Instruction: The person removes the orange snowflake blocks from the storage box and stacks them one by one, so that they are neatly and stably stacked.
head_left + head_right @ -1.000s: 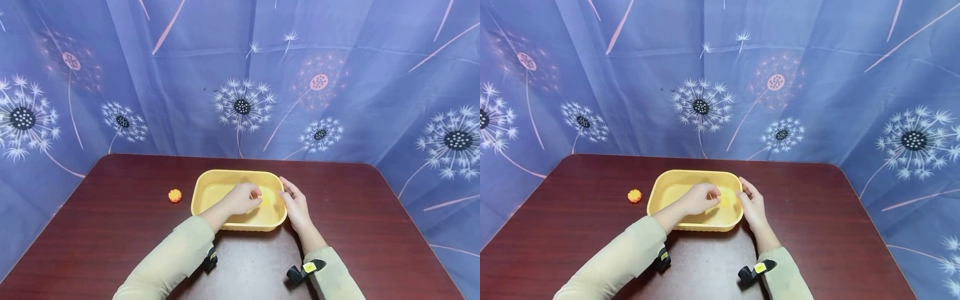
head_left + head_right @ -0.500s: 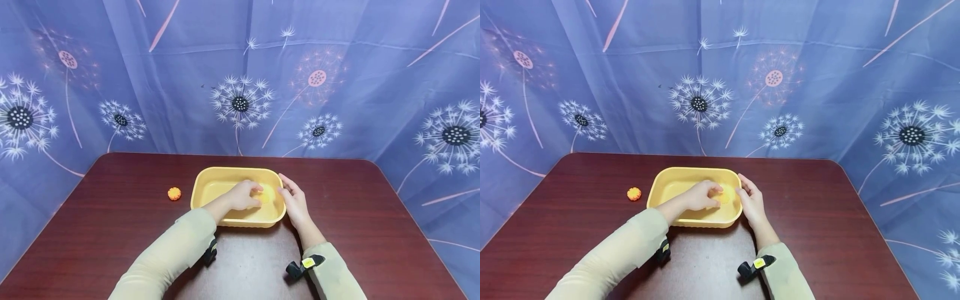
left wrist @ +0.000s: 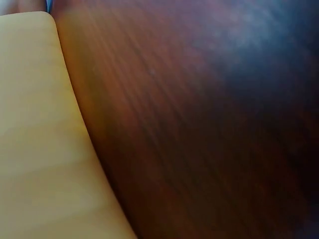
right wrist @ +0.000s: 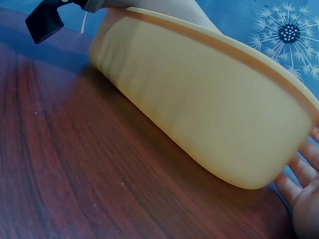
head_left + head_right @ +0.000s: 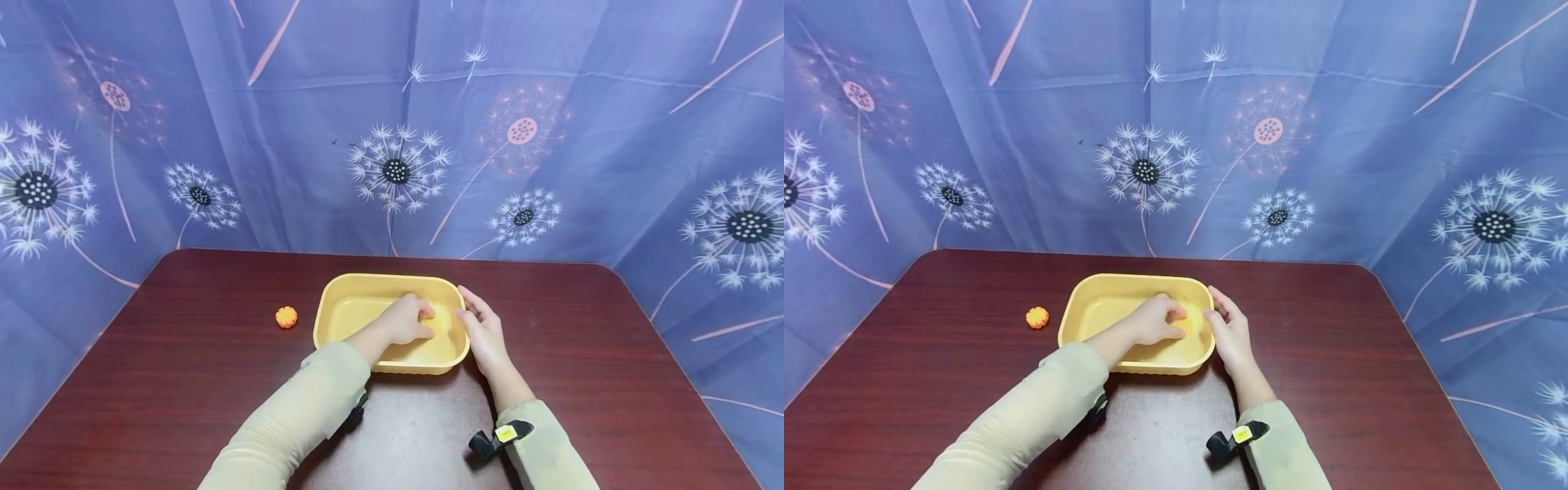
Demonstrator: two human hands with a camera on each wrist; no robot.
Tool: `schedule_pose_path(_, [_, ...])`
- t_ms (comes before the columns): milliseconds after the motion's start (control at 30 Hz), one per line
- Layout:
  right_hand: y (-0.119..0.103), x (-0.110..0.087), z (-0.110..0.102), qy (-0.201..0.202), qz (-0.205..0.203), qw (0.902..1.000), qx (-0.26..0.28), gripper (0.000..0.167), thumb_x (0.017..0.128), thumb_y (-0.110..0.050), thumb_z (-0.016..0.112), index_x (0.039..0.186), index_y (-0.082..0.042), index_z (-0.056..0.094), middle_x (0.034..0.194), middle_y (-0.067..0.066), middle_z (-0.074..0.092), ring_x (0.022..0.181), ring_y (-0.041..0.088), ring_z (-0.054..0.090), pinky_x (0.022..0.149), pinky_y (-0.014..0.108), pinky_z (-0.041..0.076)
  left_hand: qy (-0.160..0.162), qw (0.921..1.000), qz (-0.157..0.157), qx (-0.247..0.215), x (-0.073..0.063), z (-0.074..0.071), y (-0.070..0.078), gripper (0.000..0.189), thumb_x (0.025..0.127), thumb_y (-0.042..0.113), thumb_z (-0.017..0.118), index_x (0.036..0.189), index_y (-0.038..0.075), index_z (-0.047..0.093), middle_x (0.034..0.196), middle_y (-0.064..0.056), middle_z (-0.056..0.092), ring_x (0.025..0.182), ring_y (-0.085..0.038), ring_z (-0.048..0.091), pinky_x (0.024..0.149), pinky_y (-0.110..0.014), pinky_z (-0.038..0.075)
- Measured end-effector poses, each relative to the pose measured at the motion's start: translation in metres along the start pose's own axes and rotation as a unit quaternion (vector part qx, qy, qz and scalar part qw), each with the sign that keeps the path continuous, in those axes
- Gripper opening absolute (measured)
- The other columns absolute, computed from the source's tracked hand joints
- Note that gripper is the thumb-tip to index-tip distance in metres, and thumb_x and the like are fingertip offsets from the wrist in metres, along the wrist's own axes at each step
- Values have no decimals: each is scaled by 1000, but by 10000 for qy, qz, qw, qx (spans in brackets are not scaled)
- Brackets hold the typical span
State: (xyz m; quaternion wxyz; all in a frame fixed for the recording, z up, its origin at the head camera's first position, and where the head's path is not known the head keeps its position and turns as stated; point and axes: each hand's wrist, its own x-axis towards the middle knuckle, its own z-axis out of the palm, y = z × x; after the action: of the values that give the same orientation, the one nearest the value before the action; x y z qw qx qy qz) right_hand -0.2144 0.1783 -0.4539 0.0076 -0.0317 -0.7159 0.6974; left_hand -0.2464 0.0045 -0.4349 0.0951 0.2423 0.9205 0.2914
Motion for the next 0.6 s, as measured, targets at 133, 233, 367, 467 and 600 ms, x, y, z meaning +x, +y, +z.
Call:
schedule_pose_path(133, [1, -2, 0, -18, 38, 10000, 5, 45, 92, -4, 50, 137, -11, 49, 134, 16, 53, 113, 19, 54, 87, 21, 51, -14, 10000, 2, -31, -1, 1, -1, 26, 75, 20, 78, 97, 9, 69, 89, -4, 58, 86, -14, 51, 79, -23, 44])
schedule_pose_path(233, [1, -2, 0, -14, 56, 10000, 3, 46, 92, -3, 50, 137, -11, 50, 132, 18, 54, 110, 17, 55, 85, 21, 52, -90, 9999, 31, -79, -2, 0, -1, 24, 73, 18, 78, 93, 9, 69, 88, -3, 57, 84, -13, 49, 77, -22, 43])
schedule_pose_path(367, [1, -2, 0, 12, -10, 10000, 19, 45, 91, -3, 50, 136, -10, 50, 131, 19, 54, 107, 14, 57, 84, 21, 52, -169, 9998, 76, -103, -3, -3, 0, 23, 72, 16, 78, 91, 8, 67, 87, -3, 56, 84, -13, 47, 77, -21, 42])
schedule_pose_path(467, [1, -1, 0, 30, -49, 10000, 32, 45, 91, -3, 50, 136, -10, 50, 131, 18, 54, 106, 13, 57, 84, 20, 52, -207, 9996, 145, -122, -3, -4, 1, 24, 72, 15, 78, 91, 7, 67, 88, -5, 56, 85, -14, 47, 78, -21, 41])
schedule_pose_path(600, [1, 0, 0, -10, -24, 10000, 91, 46, 92, -3, 49, 137, -10, 49, 132, 17, 53, 107, 12, 56, 85, 20, 52, -273, 9994, 197, -129, -2, -5, 1, 26, 72, 15, 78, 94, 7, 67, 88, -5, 56, 85, -13, 47, 77, -21, 41])
